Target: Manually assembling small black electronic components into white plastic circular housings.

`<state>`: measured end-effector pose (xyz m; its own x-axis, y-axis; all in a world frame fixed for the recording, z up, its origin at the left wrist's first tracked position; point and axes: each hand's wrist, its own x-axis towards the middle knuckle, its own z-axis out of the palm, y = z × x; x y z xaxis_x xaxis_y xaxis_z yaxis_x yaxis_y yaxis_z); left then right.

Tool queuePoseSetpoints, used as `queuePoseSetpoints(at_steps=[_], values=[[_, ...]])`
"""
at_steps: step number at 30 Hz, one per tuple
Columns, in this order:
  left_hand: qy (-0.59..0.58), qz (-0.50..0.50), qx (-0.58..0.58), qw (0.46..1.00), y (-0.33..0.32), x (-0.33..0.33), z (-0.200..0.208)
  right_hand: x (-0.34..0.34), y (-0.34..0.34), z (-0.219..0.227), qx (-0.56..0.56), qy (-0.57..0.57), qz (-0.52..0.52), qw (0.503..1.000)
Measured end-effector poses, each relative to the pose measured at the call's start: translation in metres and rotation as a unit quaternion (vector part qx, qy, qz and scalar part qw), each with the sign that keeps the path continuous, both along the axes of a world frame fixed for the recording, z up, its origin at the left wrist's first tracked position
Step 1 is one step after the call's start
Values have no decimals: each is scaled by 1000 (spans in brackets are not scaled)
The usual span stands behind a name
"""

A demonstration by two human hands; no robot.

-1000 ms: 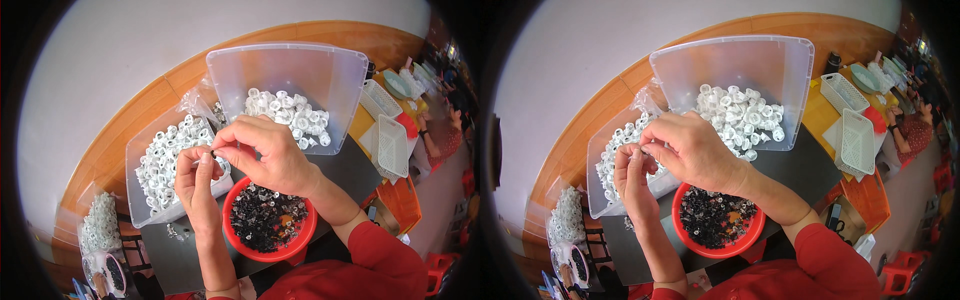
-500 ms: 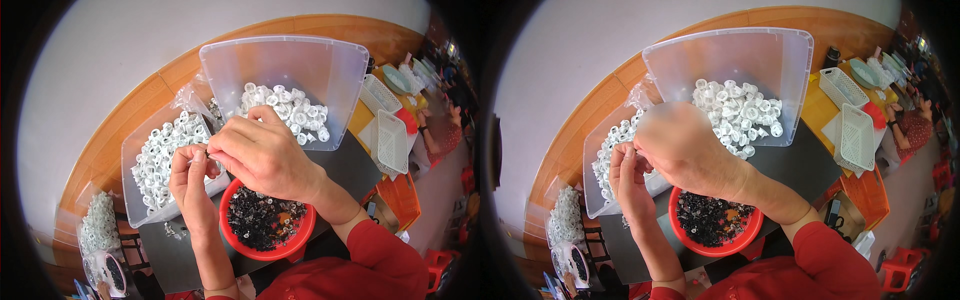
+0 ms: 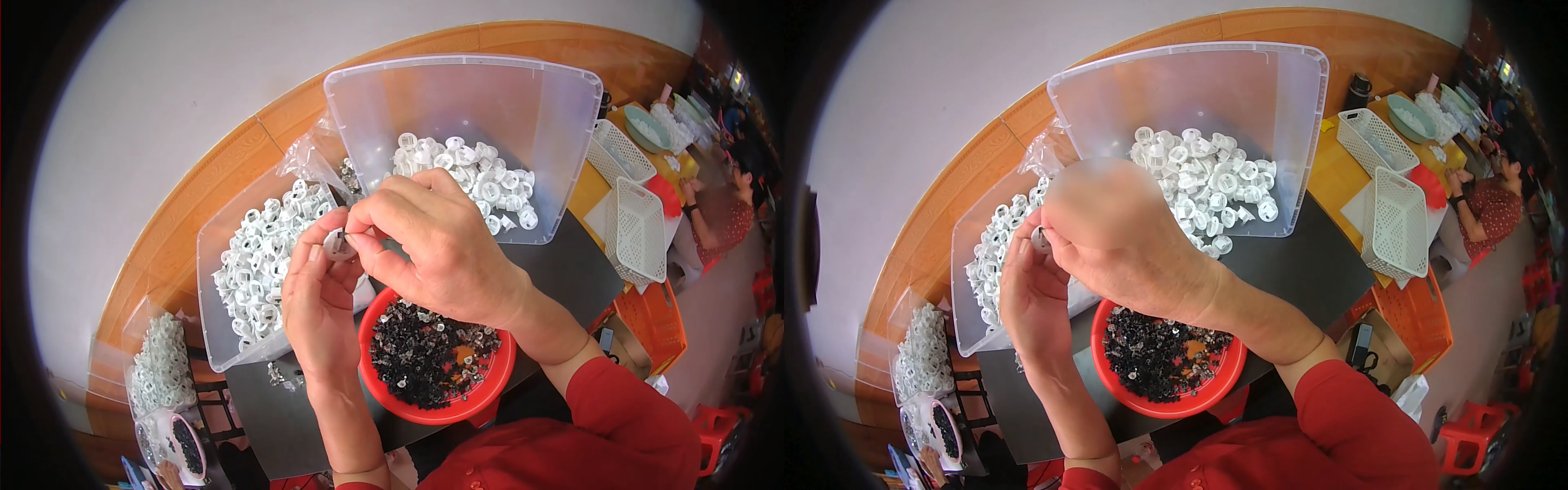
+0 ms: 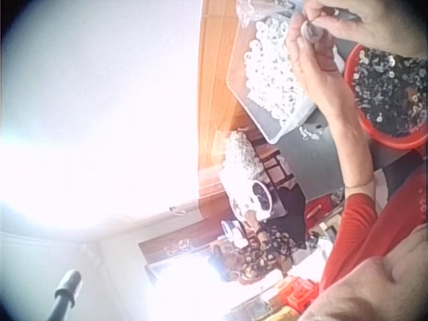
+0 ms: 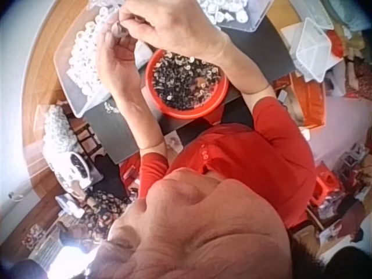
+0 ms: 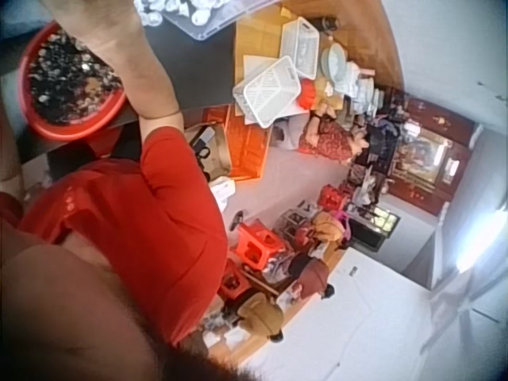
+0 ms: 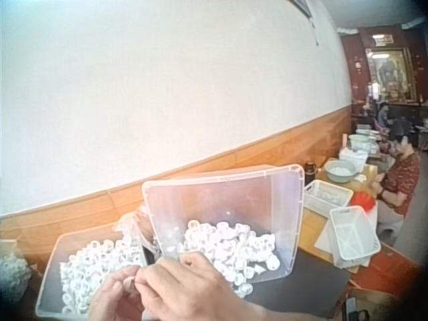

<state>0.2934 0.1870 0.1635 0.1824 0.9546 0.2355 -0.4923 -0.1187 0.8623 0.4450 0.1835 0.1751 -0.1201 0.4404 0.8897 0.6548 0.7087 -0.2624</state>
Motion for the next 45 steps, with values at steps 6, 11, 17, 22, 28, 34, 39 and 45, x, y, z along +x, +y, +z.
queuePoseSetpoints(at_steps=[6,11,17,22,28,34,39,45], values=[[-57,-93,-58,992,3,-5,-3,-1,3,-3,-17,23,-17,999],[-82,-96,-79,989,5,-7,-6,-2,1,-3,-61,37,15,997],[-74,-94,-79,990,3,-4,-4,-9,1,-6,-64,47,24,997],[-82,-81,-86,990,2,-6,-5,-9,-1,-4,-47,39,22,998],[-91,-91,-80,988,3,-6,-7,-6,0,-5,-49,32,-8,998],[-91,-88,-82,989,3,-6,-7,-6,-1,-4,-64,30,-2,997],[-89,-83,-82,989,3,-3,-6,-8,0,-5,-51,41,2,998],[-79,-73,-82,991,2,-2,-5,-7,0,-5,-55,42,18,997]])
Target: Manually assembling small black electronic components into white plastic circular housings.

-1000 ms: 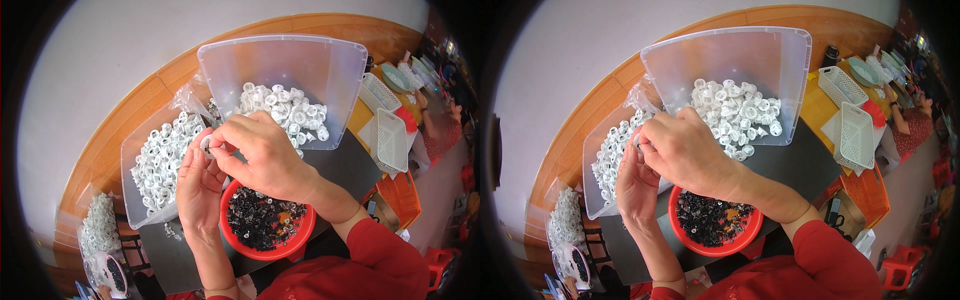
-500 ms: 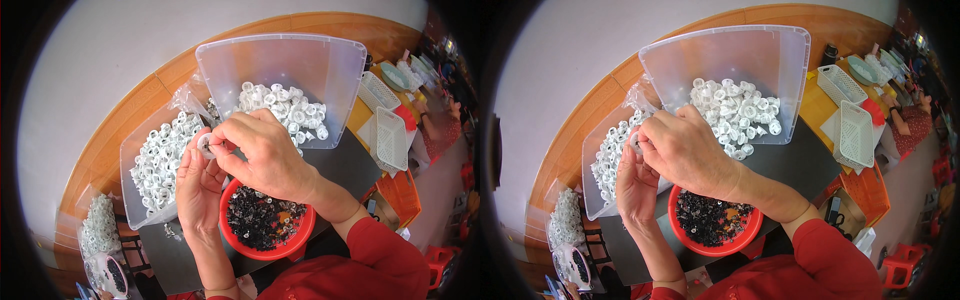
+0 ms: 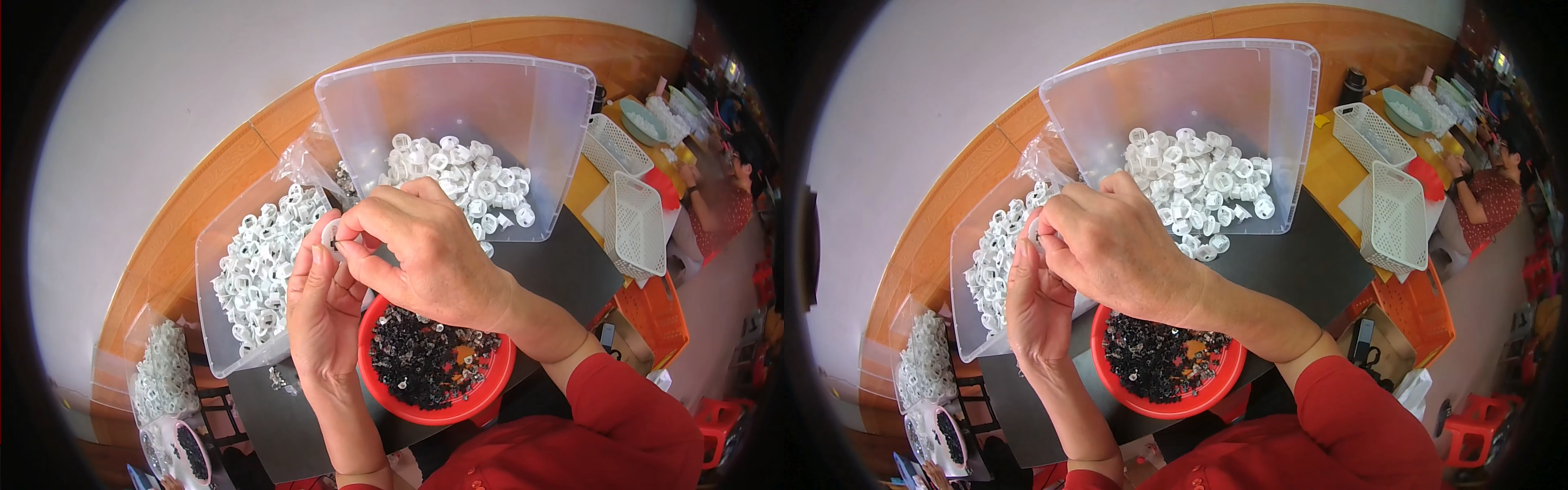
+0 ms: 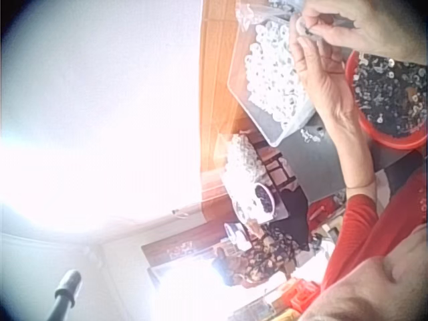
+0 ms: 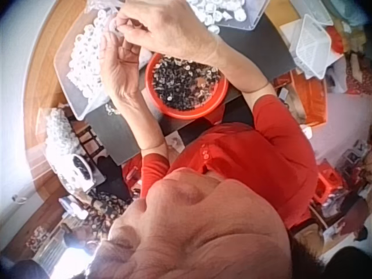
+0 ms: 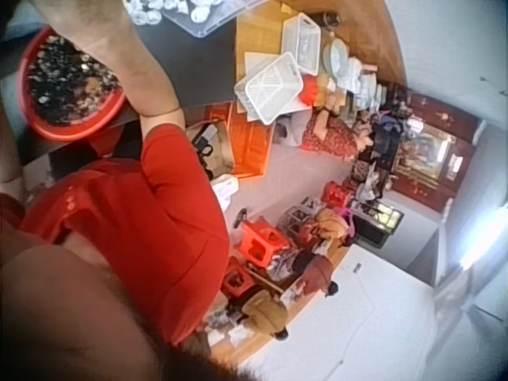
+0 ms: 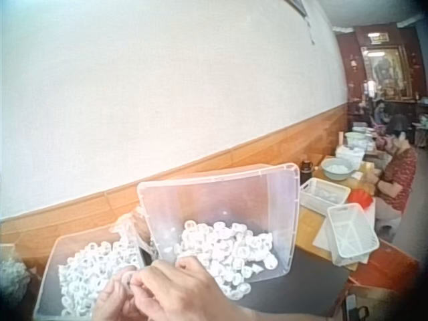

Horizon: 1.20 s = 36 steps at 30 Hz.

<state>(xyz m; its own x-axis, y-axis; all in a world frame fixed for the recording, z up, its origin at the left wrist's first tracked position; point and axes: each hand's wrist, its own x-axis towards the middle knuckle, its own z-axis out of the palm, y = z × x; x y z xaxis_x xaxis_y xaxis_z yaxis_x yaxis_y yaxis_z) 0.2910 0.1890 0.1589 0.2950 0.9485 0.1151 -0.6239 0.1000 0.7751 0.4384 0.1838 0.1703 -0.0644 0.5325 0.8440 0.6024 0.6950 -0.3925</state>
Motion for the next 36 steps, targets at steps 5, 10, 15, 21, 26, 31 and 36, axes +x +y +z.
queuePoseSetpoints(at_steps=[5,10,15,21,26,31,36], values=[[6,1,0,1000,2,-1,-1,-1,2,-2,6,5,-1,1000],[-26,1,-10,1000,0,1,-5,2,3,-2,0,12,27,1000],[6,35,30,999,4,1,-10,3,9,-3,-12,49,82,995],[39,58,52,996,5,1,-17,7,13,-1,-42,85,142,985],[61,102,54,991,5,10,-15,8,8,2,-111,107,151,976],[27,103,34,994,2,15,-11,3,6,1,-100,119,118,981],[50,101,68,991,-1,14,-10,15,1,7,-204,131,168,956]])
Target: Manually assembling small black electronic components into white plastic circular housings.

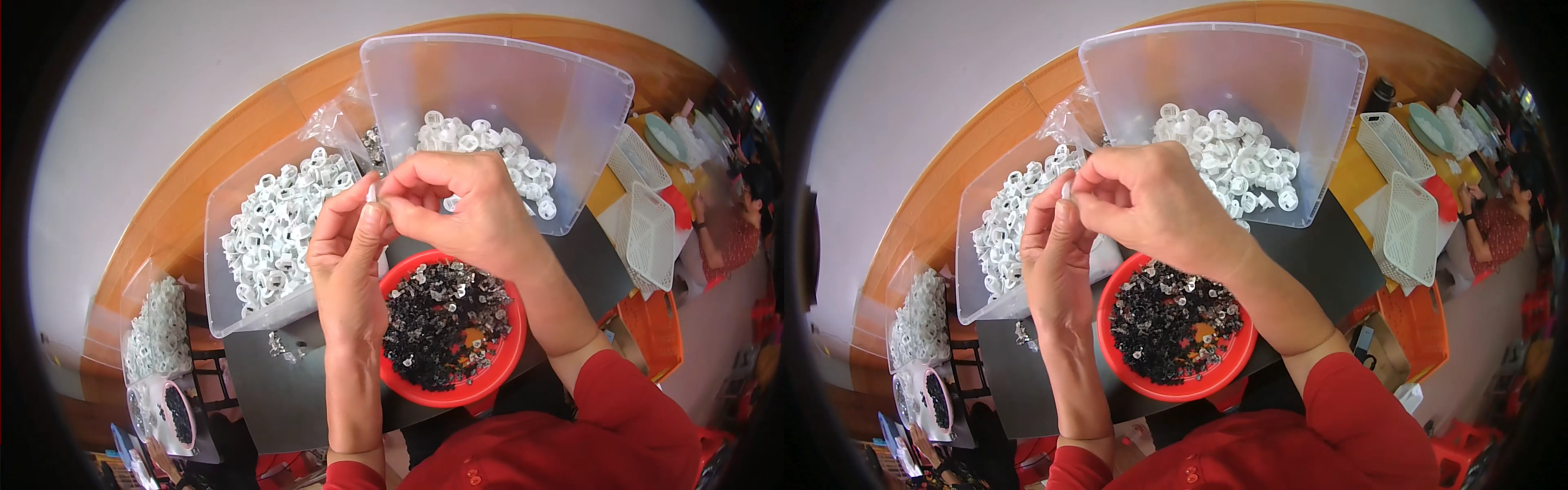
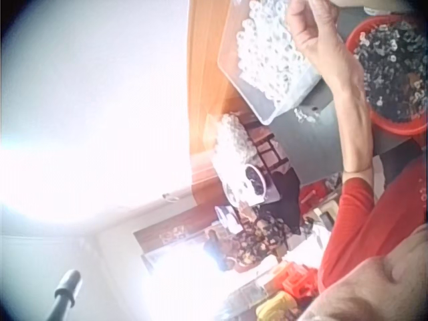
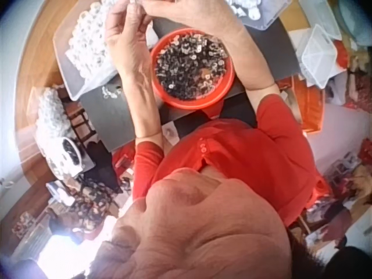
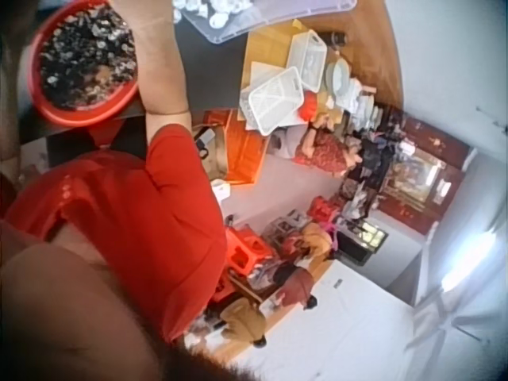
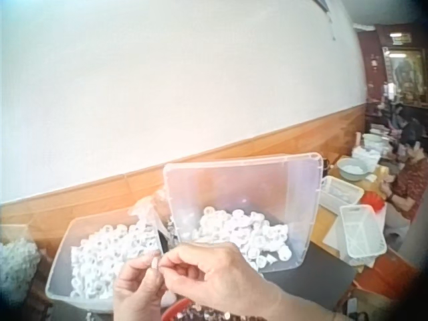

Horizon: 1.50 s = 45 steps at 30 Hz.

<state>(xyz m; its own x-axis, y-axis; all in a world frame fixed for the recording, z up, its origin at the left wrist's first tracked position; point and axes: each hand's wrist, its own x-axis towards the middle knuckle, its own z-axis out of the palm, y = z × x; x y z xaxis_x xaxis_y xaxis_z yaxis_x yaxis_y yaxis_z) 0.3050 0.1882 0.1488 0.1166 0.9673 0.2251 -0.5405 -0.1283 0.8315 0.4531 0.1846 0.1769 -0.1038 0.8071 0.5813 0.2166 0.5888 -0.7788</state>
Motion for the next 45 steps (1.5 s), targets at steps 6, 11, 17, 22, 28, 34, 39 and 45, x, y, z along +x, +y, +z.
queuePoseSetpoints(at_steps=[6,11,17,22,28,34,39,45], values=[[7,10,-9,1000,-3,10,-1,4,9,-3,41,-11,-10,999],[-33,-58,-80,995,-3,9,-4,9,4,5,7,-17,-43,999],[-429,-143,-128,882,24,-30,4,13,5,7,40,1,-123,992],[-505,-183,-122,835,25,-38,0,6,4,7,51,9,-113,992],[-279,-196,-130,931,11,-22,0,9,5,6,68,-10,-142,988],[-270,-176,-128,938,3,-22,6,4,8,0,116,-14,-141,983],[-282,-205,-119,930,-4,-21,13,2,5,2,157,-14,-178,971],[-290,-237,-83,924,-12,-23,17,19,15,-30,60,-214,-231,947]])
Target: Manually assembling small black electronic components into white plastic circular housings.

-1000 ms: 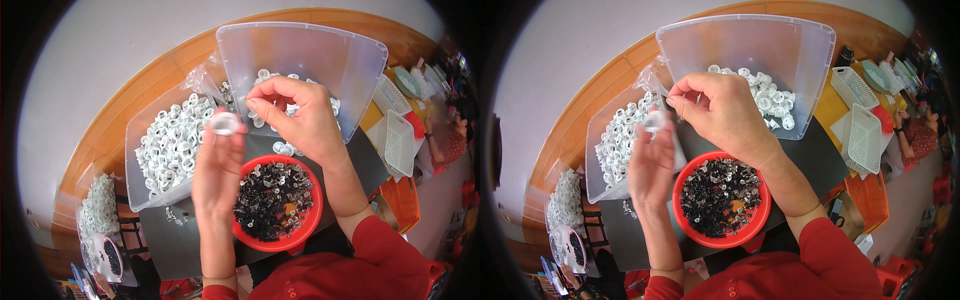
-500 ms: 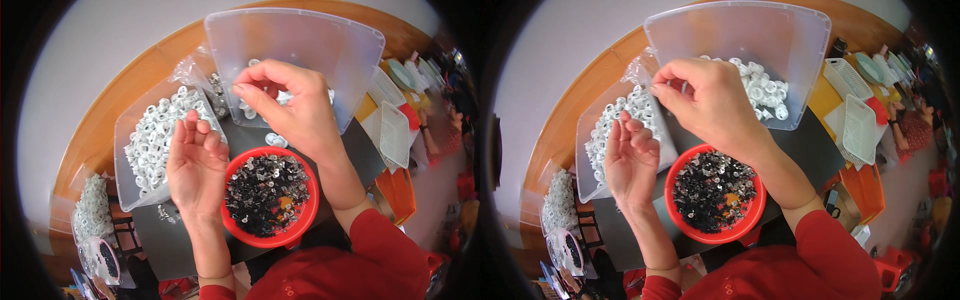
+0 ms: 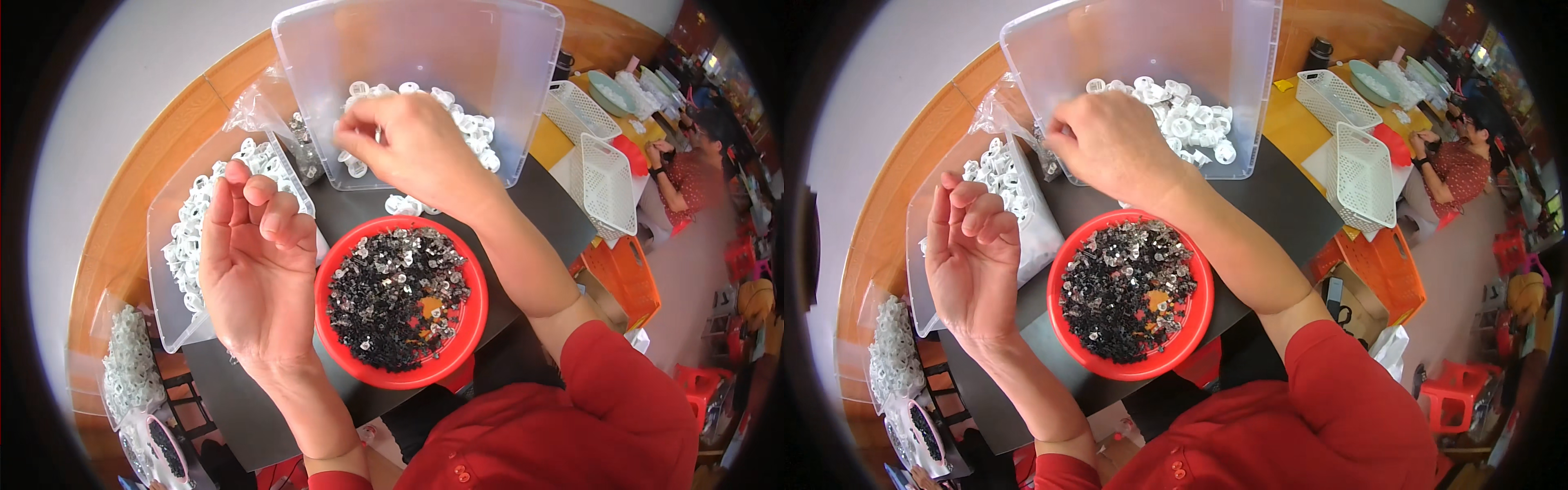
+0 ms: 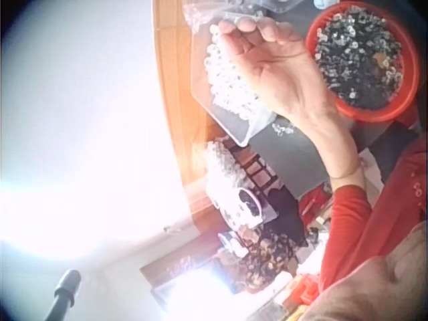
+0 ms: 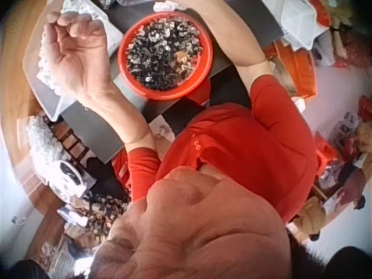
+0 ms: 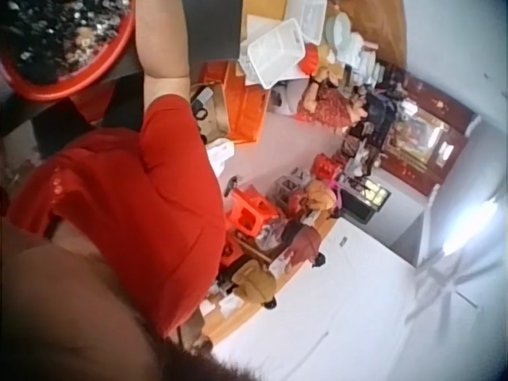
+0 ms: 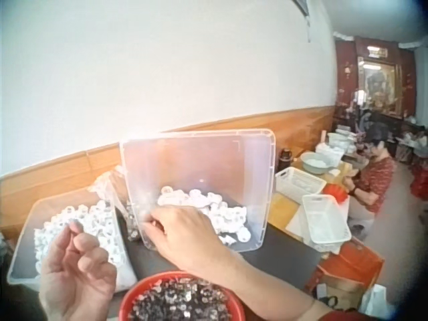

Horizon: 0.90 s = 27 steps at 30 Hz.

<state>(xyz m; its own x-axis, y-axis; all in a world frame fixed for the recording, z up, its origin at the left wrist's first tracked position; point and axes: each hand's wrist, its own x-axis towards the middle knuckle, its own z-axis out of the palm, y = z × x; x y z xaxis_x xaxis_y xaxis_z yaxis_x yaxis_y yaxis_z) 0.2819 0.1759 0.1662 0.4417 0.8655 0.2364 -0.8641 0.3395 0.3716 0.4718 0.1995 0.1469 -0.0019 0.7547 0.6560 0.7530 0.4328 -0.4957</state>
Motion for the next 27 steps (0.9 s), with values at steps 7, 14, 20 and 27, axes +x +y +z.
queuePoseSetpoints(at_steps=[7,14,20,27], values=[[-6,-11,14,1000,-6,0,4,36,20,-91,-219,-117,112,962],[2,-10,41,999,-8,0,4,68,-21,-97,-247,-124,81,958],[10,-31,52,998,-17,6,5,91,-69,-98,-227,-60,83,969],[36,-44,85,995,-40,24,9,100,-118,-131,-79,205,-99,970]])
